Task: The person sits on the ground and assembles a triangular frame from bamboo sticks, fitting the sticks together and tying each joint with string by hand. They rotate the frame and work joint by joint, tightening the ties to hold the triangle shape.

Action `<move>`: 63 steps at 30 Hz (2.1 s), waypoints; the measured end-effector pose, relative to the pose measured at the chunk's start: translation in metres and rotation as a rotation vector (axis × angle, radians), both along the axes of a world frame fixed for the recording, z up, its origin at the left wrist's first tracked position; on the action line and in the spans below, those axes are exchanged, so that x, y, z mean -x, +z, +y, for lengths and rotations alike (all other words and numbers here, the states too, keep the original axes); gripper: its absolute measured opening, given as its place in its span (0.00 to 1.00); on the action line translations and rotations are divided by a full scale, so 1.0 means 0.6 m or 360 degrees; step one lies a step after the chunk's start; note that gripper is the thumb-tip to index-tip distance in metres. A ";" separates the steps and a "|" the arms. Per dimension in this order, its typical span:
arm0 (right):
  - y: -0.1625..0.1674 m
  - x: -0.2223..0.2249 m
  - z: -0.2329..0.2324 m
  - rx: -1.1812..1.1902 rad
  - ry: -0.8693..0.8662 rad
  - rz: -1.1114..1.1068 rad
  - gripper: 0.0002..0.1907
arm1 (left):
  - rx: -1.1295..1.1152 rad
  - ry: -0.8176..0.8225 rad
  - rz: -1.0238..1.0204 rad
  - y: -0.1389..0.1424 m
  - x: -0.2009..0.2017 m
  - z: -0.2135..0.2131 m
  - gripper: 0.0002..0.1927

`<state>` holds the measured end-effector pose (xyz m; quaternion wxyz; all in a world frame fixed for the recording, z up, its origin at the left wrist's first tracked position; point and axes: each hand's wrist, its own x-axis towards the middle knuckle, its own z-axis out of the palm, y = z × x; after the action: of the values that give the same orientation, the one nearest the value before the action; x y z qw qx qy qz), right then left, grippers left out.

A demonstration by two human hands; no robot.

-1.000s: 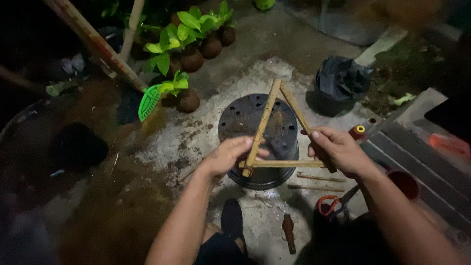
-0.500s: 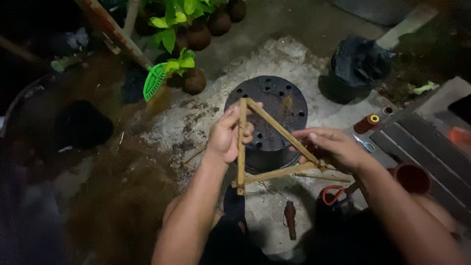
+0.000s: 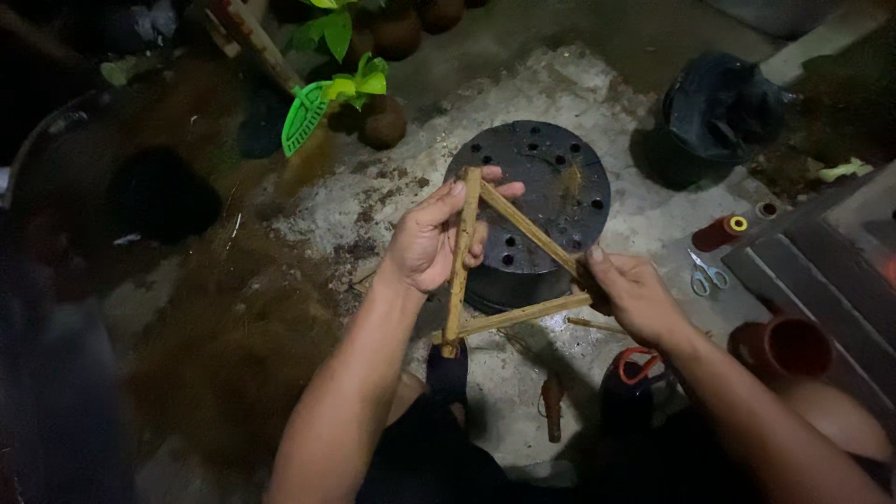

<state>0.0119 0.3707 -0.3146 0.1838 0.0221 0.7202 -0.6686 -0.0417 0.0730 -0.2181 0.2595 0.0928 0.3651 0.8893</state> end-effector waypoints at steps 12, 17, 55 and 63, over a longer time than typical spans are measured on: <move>0.029 -0.003 -0.016 0.0031 0.0051 0.0044 0.33 | 0.0378 0.0207 -0.0007 -0.025 0.005 0.007 0.16; 0.069 0.016 -0.004 0.0124 0.0102 -0.0426 0.43 | 0.0955 0.0457 0.0217 -0.022 0.009 0.037 0.14; 0.074 -0.023 -0.041 0.0029 0.0286 0.0301 0.27 | 0.1624 0.0173 0.0967 -0.027 -0.041 0.085 0.31; 0.121 -0.012 -0.013 -0.0278 0.0508 0.0310 0.28 | 0.1586 -0.0389 0.0899 -0.040 -0.054 0.118 0.48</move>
<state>0.0193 0.3628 -0.2423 0.2142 -0.1411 0.7843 -0.5649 -0.0090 0.1436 -0.2424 0.2651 0.2344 0.7810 0.5147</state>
